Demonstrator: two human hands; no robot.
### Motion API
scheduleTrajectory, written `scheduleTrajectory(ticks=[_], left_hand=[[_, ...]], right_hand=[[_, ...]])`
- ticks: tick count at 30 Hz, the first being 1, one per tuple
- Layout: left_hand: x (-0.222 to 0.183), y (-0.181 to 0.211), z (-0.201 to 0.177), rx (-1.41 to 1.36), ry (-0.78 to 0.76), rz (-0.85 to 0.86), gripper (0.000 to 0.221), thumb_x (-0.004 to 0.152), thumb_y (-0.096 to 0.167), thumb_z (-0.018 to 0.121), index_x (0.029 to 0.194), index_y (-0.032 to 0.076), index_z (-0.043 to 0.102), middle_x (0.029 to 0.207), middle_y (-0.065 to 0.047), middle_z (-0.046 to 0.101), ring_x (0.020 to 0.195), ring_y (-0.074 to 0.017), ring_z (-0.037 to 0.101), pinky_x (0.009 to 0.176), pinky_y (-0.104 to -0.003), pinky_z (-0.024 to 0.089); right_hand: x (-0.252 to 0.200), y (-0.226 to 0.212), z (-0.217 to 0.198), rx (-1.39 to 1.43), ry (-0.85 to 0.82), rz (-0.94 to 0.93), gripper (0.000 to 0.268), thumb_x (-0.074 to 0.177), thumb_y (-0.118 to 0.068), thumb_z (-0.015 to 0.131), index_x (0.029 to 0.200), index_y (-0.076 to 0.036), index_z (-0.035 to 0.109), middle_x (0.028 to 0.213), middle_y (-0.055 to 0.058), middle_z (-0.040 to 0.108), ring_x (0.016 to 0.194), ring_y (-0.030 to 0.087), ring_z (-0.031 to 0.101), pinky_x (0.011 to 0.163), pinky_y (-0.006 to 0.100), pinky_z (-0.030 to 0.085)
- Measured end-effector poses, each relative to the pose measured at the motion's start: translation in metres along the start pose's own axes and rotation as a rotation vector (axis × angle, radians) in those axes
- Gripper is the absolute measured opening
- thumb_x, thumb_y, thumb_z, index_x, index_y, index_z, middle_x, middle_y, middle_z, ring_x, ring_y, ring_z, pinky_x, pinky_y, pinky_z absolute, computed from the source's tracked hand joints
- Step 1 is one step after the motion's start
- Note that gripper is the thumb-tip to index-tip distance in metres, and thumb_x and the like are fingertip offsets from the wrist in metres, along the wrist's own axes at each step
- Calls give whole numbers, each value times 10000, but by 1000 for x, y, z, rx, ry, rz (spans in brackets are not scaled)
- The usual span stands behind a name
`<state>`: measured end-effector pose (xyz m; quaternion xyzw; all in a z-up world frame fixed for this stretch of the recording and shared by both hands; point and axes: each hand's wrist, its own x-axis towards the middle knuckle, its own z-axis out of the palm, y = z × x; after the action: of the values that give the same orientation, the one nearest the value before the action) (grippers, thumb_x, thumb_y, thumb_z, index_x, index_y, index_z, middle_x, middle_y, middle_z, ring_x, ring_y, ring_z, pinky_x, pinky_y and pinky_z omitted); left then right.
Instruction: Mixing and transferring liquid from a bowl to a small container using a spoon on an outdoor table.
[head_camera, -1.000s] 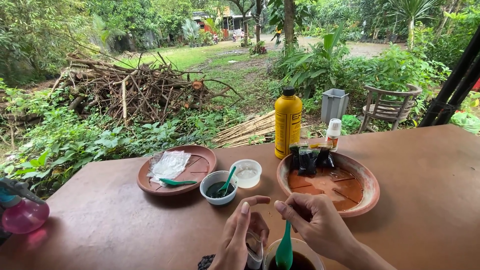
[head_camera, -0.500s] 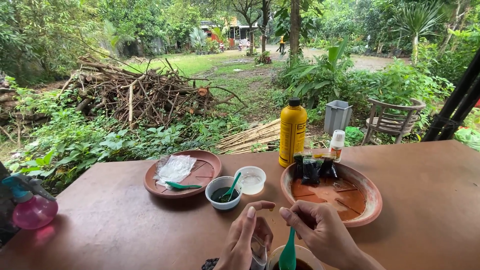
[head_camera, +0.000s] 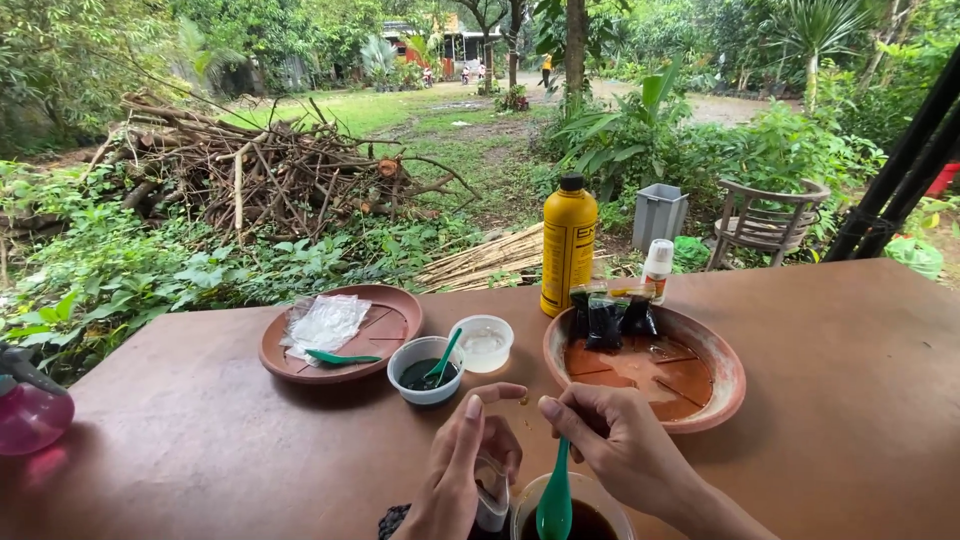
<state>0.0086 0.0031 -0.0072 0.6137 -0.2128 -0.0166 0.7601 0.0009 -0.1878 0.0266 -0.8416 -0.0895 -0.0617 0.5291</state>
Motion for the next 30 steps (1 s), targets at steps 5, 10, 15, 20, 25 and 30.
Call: scheduleTrajectory(ticks=[5,10,15,20,25,30], left_hand=[[-1,2,-3,21,-3,17,623,1017,450,301,1307,23,648,586,-103,591,467,-141,528,424,-260,458],[-1,3,-3,5,27,-33,628,1014,449,303,1314,25,655,576,-124,588,458,-155,507,416,-270,440],[-3,5,-3,45,28,-44,652,1004,468,286,1302,25,660,584,-126,584,456,-157,498,411,-268,455],[-5,6,-2,27,12,-46,658,1001,474,292,1311,19,653,591,-123,586,472,-160,512,412,-271,461],[-6,8,-2,45,4,-35,659,999,482,287,1318,27,641,597,-116,585,480,-155,511,416,-271,465],[-6,9,-2,50,-19,-42,687,976,517,294,1323,36,639,615,-107,581,503,-166,540,451,-282,481]], right_hand=[[1,3,3,-5,-21,-55,357,988,-254,698,702,-44,736,540,36,630,467,117,554,456,261,460],[1,4,5,24,-57,-52,381,1004,-263,689,692,-45,704,541,34,596,478,124,545,468,268,444],[2,6,6,23,-89,-42,377,1003,-267,689,697,-47,708,551,42,614,488,124,577,486,264,451],[4,8,6,133,-142,47,377,1005,-256,691,720,-10,720,542,75,597,474,141,534,478,260,424],[7,11,2,329,-172,165,390,1025,-232,681,743,38,692,504,115,513,437,167,433,445,272,325],[7,8,-3,411,17,253,391,1009,-237,720,725,29,679,518,121,505,453,156,391,460,265,285]])
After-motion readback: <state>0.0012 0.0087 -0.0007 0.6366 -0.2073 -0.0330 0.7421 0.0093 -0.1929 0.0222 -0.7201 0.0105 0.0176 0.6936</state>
